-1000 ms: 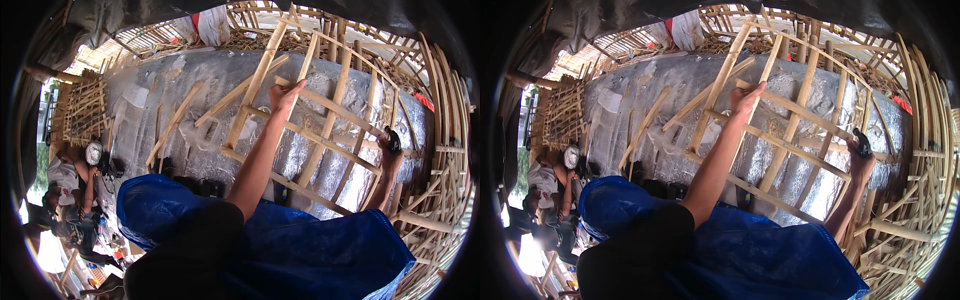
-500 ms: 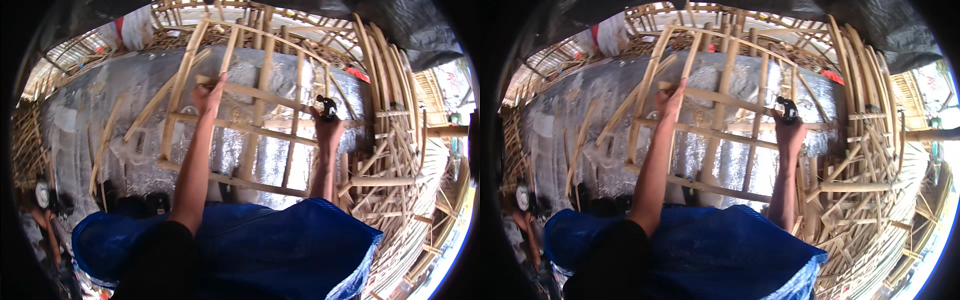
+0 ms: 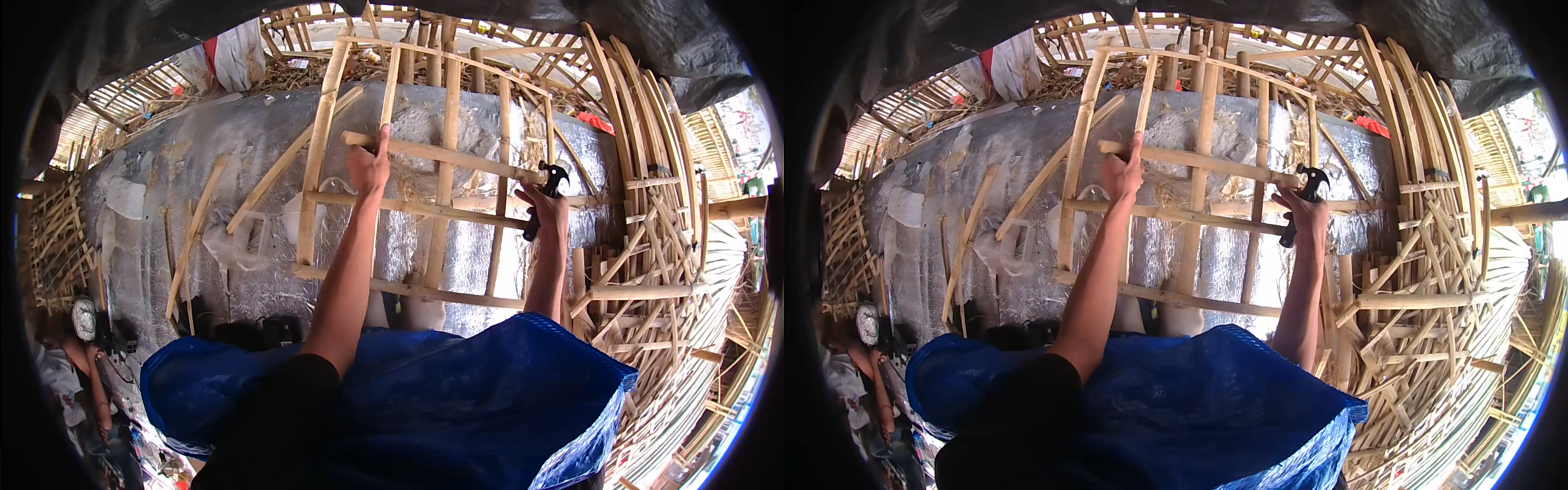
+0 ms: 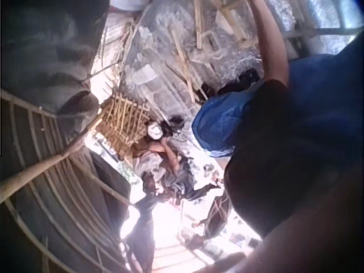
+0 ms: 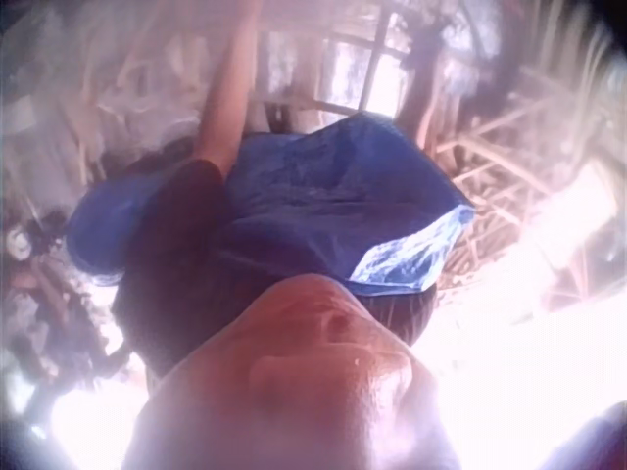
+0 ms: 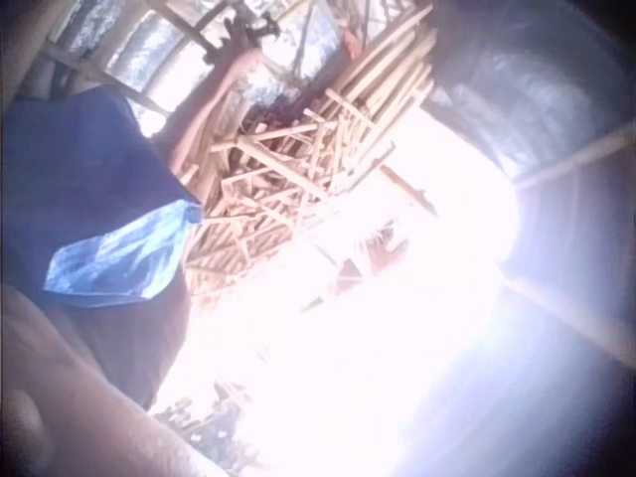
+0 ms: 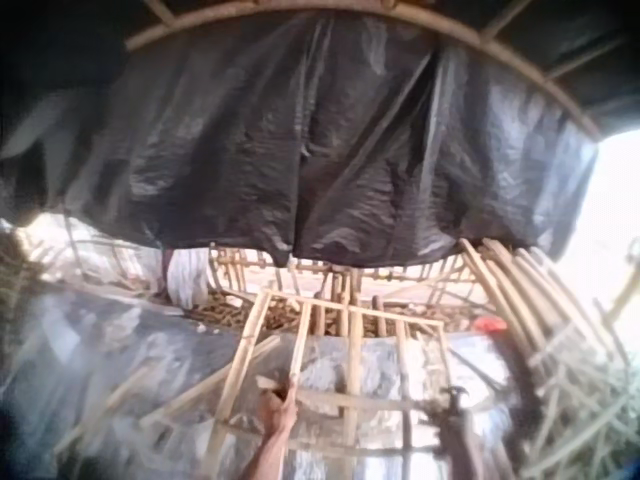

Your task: The person uses a hammer to drive nails into a wooden grid frame while holding it steady on a construction surface.

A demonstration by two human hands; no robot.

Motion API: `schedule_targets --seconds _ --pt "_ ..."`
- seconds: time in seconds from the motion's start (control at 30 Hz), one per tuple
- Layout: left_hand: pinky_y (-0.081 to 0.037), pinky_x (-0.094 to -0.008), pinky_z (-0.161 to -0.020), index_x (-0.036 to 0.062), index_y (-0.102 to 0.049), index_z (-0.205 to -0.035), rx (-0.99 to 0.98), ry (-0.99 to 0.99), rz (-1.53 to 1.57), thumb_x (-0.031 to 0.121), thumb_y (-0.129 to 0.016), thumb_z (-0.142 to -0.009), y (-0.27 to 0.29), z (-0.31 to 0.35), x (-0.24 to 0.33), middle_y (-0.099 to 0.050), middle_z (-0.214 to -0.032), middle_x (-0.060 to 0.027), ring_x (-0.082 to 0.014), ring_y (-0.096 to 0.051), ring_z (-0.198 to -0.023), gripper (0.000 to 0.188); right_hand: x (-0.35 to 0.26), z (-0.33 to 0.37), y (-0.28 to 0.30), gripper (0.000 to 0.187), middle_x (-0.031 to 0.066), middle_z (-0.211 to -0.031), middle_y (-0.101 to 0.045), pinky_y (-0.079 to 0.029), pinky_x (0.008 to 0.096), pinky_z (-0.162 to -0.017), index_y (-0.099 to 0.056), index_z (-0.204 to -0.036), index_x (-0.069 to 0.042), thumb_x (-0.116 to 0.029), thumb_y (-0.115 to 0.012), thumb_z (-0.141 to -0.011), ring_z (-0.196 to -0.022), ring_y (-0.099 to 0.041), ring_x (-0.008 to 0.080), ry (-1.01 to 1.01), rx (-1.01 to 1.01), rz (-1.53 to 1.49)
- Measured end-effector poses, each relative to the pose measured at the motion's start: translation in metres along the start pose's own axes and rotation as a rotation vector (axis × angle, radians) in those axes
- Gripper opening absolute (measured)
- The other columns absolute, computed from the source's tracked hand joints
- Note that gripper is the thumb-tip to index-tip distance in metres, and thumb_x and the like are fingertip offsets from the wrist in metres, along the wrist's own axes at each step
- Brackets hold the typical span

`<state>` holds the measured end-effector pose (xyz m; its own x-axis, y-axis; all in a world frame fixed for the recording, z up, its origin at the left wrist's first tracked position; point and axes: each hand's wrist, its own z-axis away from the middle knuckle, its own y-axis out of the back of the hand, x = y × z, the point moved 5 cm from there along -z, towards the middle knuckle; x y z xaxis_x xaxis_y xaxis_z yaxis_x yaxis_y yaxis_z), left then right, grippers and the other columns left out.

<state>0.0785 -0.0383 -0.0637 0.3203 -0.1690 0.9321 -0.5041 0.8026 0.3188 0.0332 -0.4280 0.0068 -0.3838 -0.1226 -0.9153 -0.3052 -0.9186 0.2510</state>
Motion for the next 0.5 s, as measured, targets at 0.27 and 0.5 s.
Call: schedule_targets --seconds 0.27,0.5 --pt "-0.052 -0.0433 -0.065 -0.0071 -0.07 -0.081 0.024 0.0 0.035 0.059 -0.07 -0.088 -0.002 -0.002 -0.008 -0.07 -0.072 -0.0198 -0.0323 -0.07 -0.066 0.067 -0.009 -0.025 -0.013 0.039 0.0096 -0.1 -0.075 -0.049 0.0286 -0.061 -0.065 -0.108 -0.001 -0.02 -0.086 -0.081 -0.086 -0.076 0.0231 -0.003 -0.044 -0.059" --pt "-0.054 -0.043 -0.074 -0.0078 -0.067 -0.096 -0.008 0.037 0.1 0.057 -0.074 -0.085 -0.006 -0.003 -0.012 -0.072 -0.083 -0.0215 -0.0341 -0.071 -0.078 0.066 0.017 -0.033 -0.03 0.049 0.0098 -0.113 -0.071 -0.045 0.0226 -0.058 -0.067 -0.121 -0.003 -0.03 -0.083 -0.084 -0.096 -0.068 0.016 -0.197 -0.22 -0.294"
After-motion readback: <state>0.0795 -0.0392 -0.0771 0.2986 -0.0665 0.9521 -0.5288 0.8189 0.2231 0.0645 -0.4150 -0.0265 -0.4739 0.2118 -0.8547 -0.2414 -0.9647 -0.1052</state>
